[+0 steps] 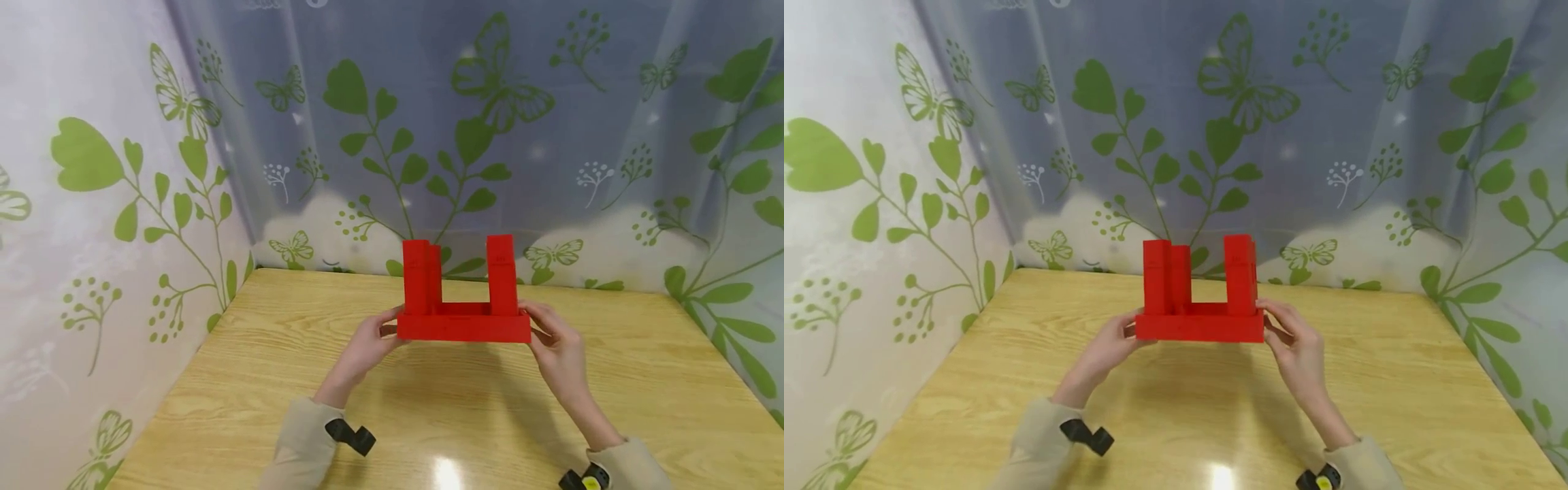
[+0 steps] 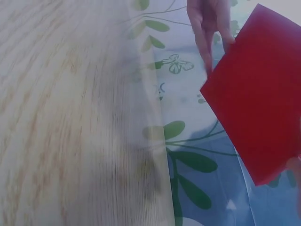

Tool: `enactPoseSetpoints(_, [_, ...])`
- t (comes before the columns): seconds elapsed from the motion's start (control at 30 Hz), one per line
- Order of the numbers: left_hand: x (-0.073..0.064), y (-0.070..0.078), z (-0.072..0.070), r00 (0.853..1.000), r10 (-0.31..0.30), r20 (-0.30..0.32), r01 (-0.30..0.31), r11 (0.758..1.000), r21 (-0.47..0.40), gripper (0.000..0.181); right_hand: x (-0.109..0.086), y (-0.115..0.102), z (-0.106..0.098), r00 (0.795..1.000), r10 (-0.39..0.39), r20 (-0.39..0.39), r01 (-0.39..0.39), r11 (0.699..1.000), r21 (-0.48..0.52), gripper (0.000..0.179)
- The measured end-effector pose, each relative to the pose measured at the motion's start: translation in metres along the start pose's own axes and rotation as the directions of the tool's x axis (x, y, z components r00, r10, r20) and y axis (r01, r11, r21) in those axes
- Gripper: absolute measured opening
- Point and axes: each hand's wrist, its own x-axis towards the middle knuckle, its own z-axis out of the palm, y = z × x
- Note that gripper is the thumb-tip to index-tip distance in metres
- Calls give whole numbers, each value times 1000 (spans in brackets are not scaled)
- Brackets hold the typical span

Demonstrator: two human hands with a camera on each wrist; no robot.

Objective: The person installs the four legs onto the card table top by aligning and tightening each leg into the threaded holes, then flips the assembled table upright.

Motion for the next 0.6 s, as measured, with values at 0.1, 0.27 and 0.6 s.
enactPoseSetpoints(0.1, [0,1,3,990,100,-100,-95,994,62,43,0,-3,1,999,46,-5,-46,999,-6,47])
enactPoseSetpoints(0.27, [1,1,7,970,185,-160,-188,982,-9,36,0,-12,0,990,142,-11,-142,989,-45,40])
enactPoseSetpoints(0.6, [-8,16,8,979,78,-186,-103,986,-131,50,7,-36,-14,921,388,17,-385,918,-95,46])
